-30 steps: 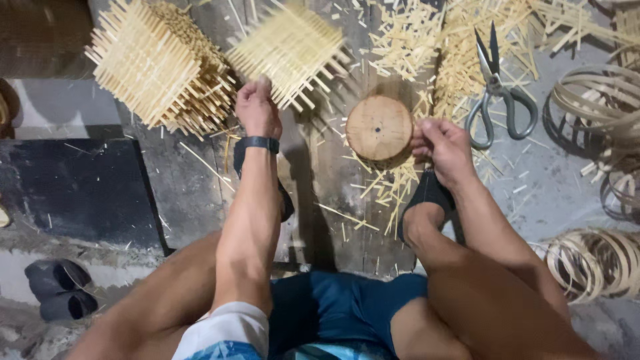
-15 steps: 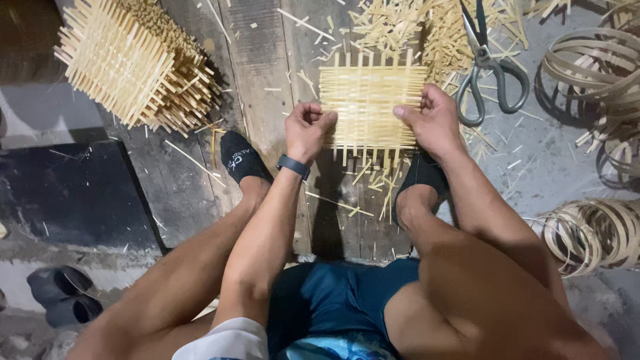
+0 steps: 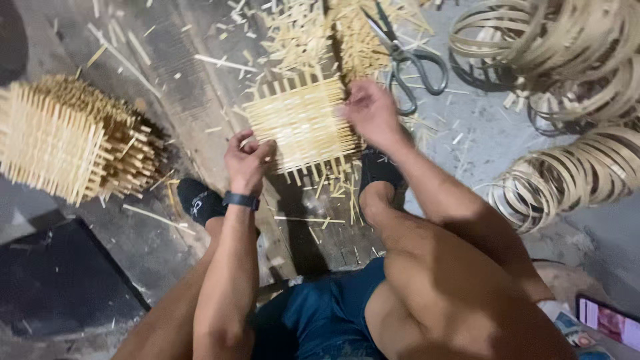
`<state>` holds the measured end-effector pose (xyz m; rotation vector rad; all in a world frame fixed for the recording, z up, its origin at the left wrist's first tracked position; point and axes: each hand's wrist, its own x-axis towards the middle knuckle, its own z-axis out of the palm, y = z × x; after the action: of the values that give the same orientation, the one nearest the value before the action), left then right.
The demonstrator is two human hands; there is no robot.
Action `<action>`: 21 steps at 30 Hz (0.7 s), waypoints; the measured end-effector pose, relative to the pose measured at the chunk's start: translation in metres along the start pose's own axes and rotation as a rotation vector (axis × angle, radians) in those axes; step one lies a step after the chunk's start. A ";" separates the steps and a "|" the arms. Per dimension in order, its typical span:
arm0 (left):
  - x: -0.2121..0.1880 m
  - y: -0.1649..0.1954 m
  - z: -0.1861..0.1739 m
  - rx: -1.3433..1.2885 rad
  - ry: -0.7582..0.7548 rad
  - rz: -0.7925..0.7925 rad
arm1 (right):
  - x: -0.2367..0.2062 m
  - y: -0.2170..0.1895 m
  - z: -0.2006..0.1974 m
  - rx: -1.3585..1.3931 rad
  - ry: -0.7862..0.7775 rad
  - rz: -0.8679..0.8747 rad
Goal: The person assembles small bamboo trays by placing a woven bamboo mat onto a wooden base, trimming excess bamboo strips with shears, and fitting a bamboo ring around the edge. The person repeats this process for multiple units, stacking finished trays to the side.
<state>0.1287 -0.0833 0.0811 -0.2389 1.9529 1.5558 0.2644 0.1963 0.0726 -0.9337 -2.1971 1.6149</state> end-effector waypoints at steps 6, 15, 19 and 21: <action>0.005 0.014 -0.010 -0.122 0.060 0.006 | 0.064 0.032 -0.155 -1.026 0.207 -0.460; 0.002 0.018 -0.038 -0.152 0.074 0.021 | -0.011 0.092 -0.232 -1.175 -0.555 0.181; -0.001 0.021 -0.045 -0.165 0.072 0.002 | -0.093 0.097 -0.268 -1.071 -0.515 0.362; -0.004 0.021 -0.045 -0.148 0.076 0.000 | -0.123 0.092 -0.276 -1.036 -0.437 0.306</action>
<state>0.1060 -0.1200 0.1054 -0.3643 1.8957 1.7157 0.5415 0.3436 0.1041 -1.2657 -3.4286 0.6950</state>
